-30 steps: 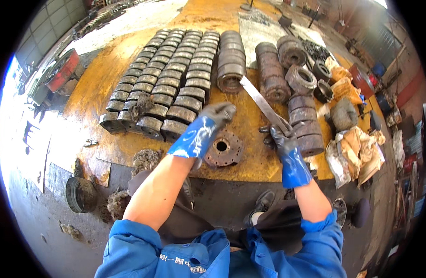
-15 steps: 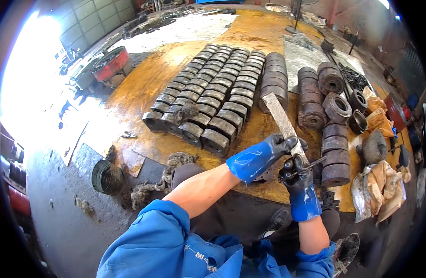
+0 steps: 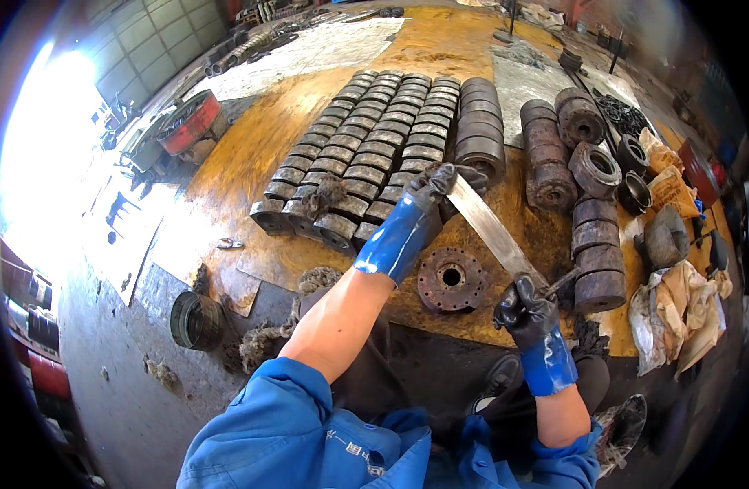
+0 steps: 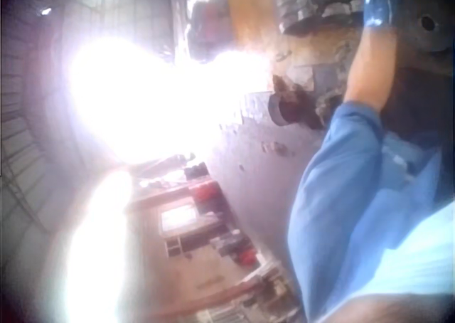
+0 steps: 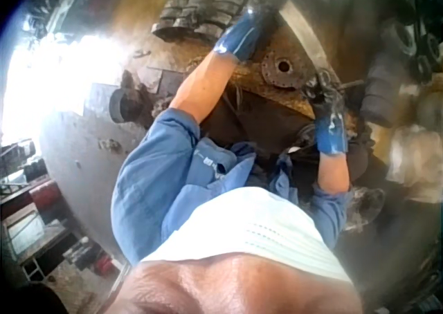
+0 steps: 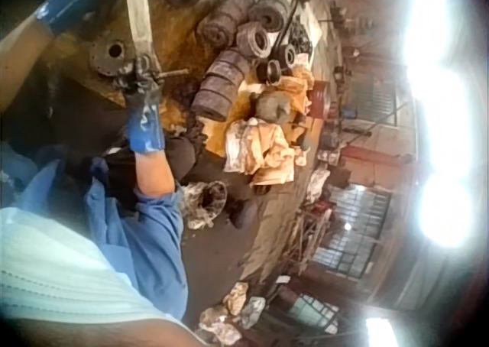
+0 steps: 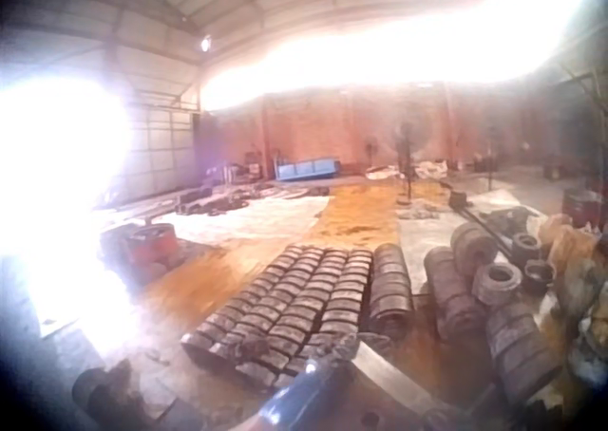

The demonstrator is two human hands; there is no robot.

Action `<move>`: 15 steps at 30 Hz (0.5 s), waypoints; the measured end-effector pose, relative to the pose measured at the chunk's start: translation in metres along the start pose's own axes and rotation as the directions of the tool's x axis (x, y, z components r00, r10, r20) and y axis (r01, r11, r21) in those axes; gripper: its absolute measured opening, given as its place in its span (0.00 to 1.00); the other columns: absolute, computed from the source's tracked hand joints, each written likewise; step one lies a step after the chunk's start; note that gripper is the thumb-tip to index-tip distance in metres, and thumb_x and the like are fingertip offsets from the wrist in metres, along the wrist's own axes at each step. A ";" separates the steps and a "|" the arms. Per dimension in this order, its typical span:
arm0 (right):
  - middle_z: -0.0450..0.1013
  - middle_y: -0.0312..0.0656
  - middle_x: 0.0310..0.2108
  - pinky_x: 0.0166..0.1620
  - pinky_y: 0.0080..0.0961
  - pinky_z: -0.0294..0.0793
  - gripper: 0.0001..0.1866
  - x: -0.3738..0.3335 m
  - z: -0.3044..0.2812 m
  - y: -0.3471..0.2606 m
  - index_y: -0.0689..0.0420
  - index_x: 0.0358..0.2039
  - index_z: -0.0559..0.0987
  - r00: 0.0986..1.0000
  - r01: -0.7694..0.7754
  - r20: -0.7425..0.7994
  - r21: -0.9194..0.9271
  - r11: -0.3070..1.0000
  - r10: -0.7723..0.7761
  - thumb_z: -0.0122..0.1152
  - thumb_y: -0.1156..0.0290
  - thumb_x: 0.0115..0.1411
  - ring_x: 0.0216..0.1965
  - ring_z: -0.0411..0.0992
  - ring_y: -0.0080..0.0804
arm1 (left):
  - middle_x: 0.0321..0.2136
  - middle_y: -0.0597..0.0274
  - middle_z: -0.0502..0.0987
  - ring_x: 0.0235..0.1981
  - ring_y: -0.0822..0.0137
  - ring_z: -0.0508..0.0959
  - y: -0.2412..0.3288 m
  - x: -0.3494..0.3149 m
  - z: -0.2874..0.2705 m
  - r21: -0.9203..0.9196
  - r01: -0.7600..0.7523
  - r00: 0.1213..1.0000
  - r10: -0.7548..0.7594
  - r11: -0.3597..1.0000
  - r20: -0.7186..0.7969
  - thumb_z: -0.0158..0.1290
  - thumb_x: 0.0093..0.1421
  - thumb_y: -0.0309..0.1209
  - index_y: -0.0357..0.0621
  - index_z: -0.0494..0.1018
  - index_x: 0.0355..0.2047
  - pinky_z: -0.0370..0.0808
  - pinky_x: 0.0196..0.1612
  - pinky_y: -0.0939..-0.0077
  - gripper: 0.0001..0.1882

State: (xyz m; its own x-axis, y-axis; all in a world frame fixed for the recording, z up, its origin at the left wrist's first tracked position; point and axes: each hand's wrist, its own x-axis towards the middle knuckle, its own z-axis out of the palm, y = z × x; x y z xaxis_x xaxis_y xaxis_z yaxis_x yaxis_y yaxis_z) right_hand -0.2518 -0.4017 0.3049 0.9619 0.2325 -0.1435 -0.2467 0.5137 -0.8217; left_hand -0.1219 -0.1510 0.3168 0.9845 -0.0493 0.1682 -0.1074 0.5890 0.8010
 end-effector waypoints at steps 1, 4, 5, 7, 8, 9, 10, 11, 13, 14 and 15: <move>0.73 0.42 0.20 0.20 0.40 0.71 0.12 -0.001 -0.004 0.000 0.59 0.41 0.77 1.000 -0.007 -0.009 0.003 1.000 0.007 0.59 0.62 0.70 0.15 0.68 0.34 | 0.47 0.41 0.82 0.49 0.51 0.83 -0.002 0.001 -0.001 0.000 -0.013 1.000 0.013 1.000 -0.010 0.54 0.71 0.45 0.28 0.77 0.51 0.80 0.56 0.57 0.26; 0.75 0.41 0.21 0.20 0.31 0.71 0.10 -0.010 -0.022 -0.009 0.59 0.42 0.79 0.999 0.035 -0.039 0.026 0.999 -0.034 0.65 0.67 0.66 0.17 0.71 0.33 | 0.47 0.42 0.82 0.48 0.51 0.83 0.020 -0.009 0.018 0.071 -0.077 0.997 0.077 0.995 -0.003 0.54 0.70 0.40 0.29 0.77 0.51 0.80 0.56 0.59 0.23; 0.74 0.40 0.21 0.20 0.31 0.72 0.10 -0.014 -0.016 -0.019 0.58 0.41 0.79 0.997 0.036 -0.074 0.017 0.999 -0.035 0.65 0.65 0.67 0.17 0.71 0.32 | 0.47 0.43 0.82 0.49 0.52 0.83 0.028 -0.011 0.015 0.154 -0.120 0.993 0.121 0.981 0.000 0.54 0.71 0.38 0.30 0.77 0.51 0.80 0.56 0.59 0.21; 0.73 0.39 0.21 0.20 0.32 0.72 0.09 -0.010 -0.031 -0.019 0.56 0.40 0.79 0.992 0.114 -0.060 0.045 0.992 -0.112 0.64 0.64 0.67 0.17 0.71 0.32 | 0.50 0.47 0.82 0.50 0.55 0.83 0.036 -0.012 0.012 0.245 -0.181 0.984 0.177 0.952 0.038 0.52 0.71 0.31 0.32 0.78 0.52 0.79 0.57 0.61 0.15; 0.73 0.39 0.21 0.20 0.33 0.72 0.09 -0.009 -0.038 -0.019 0.56 0.40 0.79 0.987 0.155 -0.057 0.059 0.986 -0.152 0.64 0.64 0.68 0.17 0.71 0.33 | 0.51 0.49 0.82 0.50 0.57 0.83 0.037 -0.014 0.012 0.253 -0.215 0.976 0.197 0.943 0.096 0.52 0.71 0.30 0.34 0.78 0.52 0.79 0.58 0.62 0.15; 0.74 0.39 0.22 0.20 0.34 0.73 0.10 -0.005 -0.043 -0.019 0.55 0.40 0.78 0.988 0.152 -0.038 0.093 0.984 -0.149 0.64 0.61 0.68 0.17 0.70 0.32 | 0.51 0.50 0.82 0.51 0.58 0.82 0.038 -0.015 0.014 0.257 -0.250 0.964 0.215 0.934 0.156 0.52 0.71 0.30 0.35 0.78 0.53 0.78 0.58 0.63 0.15; 0.74 0.39 0.22 0.20 0.34 0.73 0.11 -0.003 -0.038 -0.019 0.55 0.40 0.78 0.991 0.133 -0.044 0.110 0.985 -0.129 0.64 0.61 0.68 0.17 0.70 0.32 | 0.52 0.51 0.82 0.51 0.59 0.82 0.037 -0.018 0.013 0.263 -0.279 0.951 0.227 0.924 0.210 0.52 0.71 0.30 0.36 0.79 0.53 0.78 0.58 0.64 0.15; 0.74 0.39 0.22 0.21 0.35 0.73 0.11 -0.003 -0.031 -0.021 0.55 0.40 0.78 0.992 0.116 -0.053 0.126 0.985 -0.110 0.65 0.61 0.67 0.17 0.70 0.31 | 0.53 0.53 0.81 0.54 0.63 0.80 0.036 -0.019 0.015 0.368 -0.203 0.973 0.144 0.907 0.181 0.55 0.70 0.31 0.37 0.78 0.56 0.76 0.60 0.68 0.17; 0.75 0.40 0.23 0.21 0.33 0.74 0.11 -0.003 -0.020 -0.022 0.56 0.40 0.78 0.991 0.092 -0.108 0.143 0.985 -0.077 0.65 0.61 0.67 0.18 0.71 0.31 | 0.54 0.54 0.81 0.55 0.64 0.79 0.031 -0.021 0.021 0.470 -0.198 0.970 0.103 0.860 0.219 0.56 0.70 0.32 0.37 0.77 0.58 0.74 0.60 0.69 0.19; 0.75 0.40 0.23 0.20 0.34 0.73 0.11 0.000 -0.020 -0.021 0.55 0.41 0.78 0.989 0.118 -0.099 0.111 0.987 -0.107 0.64 0.61 0.68 0.17 0.71 0.31 | 0.54 0.54 0.81 0.55 0.65 0.79 0.030 -0.022 0.027 0.516 -0.199 0.967 0.082 0.833 0.241 0.56 0.70 0.33 0.37 0.76 0.59 0.74 0.60 0.70 0.20; 0.75 0.40 0.23 0.20 0.35 0.73 0.11 0.004 -0.022 -0.017 0.55 0.41 0.78 0.987 0.143 -0.090 0.078 0.987 -0.136 0.63 0.61 0.68 0.16 0.70 0.31 | 0.55 0.55 0.81 0.56 0.67 0.78 0.031 -0.025 0.031 0.557 -0.111 0.977 -0.011 0.823 0.211 0.57 0.69 0.29 0.36 0.73 0.62 0.73 0.60 0.71 0.22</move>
State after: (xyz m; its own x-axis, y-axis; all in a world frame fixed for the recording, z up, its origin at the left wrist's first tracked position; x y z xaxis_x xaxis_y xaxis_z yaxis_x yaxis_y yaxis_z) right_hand -0.2407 -0.4282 0.3063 0.9932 0.0853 -0.0792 -0.1148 0.6049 -0.7880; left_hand -0.1543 -0.1568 0.3552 0.9343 -0.2245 0.2770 -0.2748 0.0415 0.9606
